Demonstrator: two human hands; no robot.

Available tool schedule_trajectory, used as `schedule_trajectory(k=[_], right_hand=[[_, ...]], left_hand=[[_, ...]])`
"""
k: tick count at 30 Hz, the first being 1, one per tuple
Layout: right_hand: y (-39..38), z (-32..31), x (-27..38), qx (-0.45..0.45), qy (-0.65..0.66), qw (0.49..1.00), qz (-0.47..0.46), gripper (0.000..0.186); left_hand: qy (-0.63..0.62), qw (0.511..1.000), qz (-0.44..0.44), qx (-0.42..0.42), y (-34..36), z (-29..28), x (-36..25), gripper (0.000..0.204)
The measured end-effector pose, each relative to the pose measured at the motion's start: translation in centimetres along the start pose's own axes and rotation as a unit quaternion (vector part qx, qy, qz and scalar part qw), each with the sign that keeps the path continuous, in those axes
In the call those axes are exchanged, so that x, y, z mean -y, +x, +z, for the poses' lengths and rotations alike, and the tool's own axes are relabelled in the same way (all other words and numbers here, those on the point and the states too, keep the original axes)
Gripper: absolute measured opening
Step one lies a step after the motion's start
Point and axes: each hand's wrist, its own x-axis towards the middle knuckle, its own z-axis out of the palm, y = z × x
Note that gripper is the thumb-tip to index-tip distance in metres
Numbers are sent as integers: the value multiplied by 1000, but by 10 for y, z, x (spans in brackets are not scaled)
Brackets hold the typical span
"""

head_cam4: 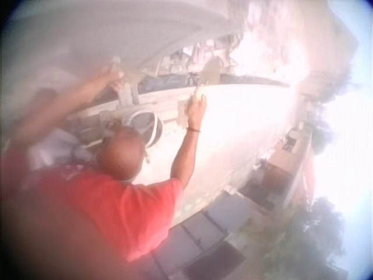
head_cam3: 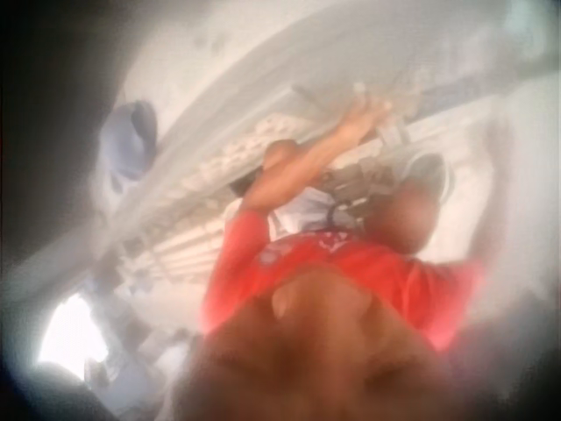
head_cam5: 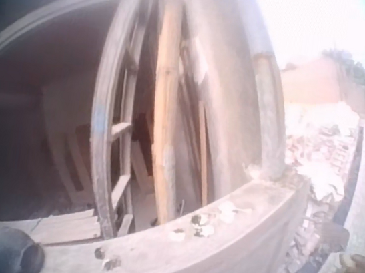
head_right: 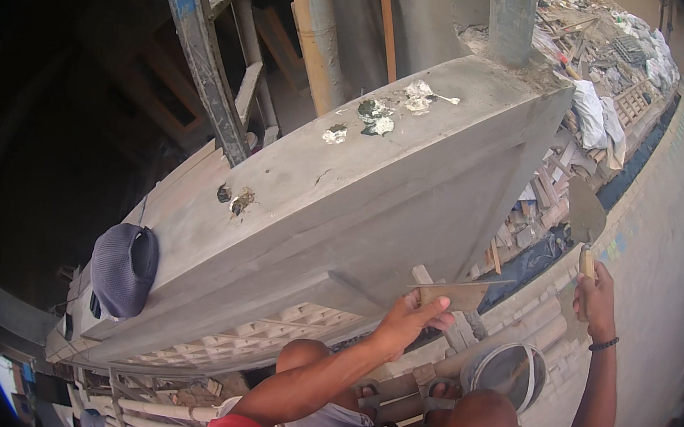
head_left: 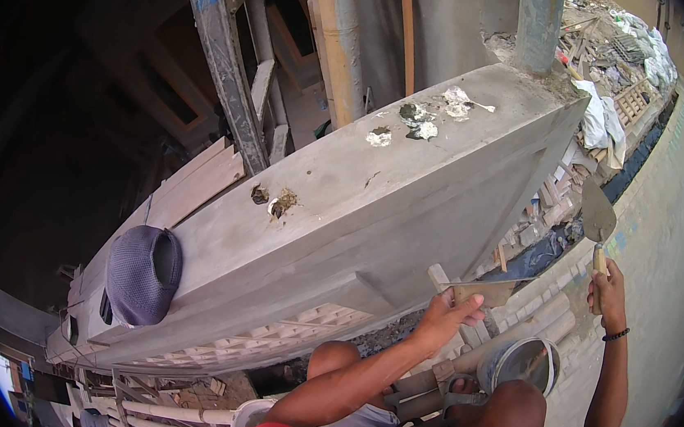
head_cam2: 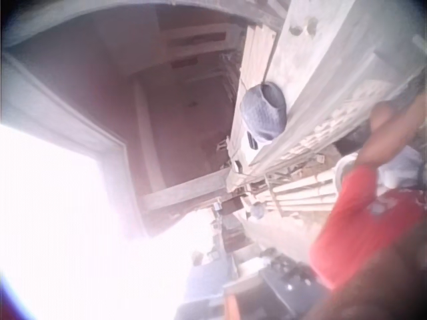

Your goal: The person applies plaster to a concrete wall using a trowel and a brush. They repeatedly scoop plaster from a bucket, spread it on the wall, and smooth the surface. The person also uses a brush to wet the wall before applying more plaster.

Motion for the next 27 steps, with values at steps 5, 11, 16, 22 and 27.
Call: schedule_trajectory(k=[5,11,16,22,27], right_hand=[[-6,15,-39,-69,-28,994,-76,24],[-2,-11,-52,-32,-116,993,17,20],[-12,1,-32,-100,-43,991,-81,25],[-9,-13,-27,0,-90,992,93,24],[-3,-4,-60,-167,-106,970,-138,25]], left_hand=[[5,1000,-18,-13,0,7,3,36],[53,998,-13,-23,1,7,5,32],[28,999,-8,-31,3,8,4,35],[11,999,-1,-33,4,10,4,42],[-12,999,14,-35,9,11,9,46]])
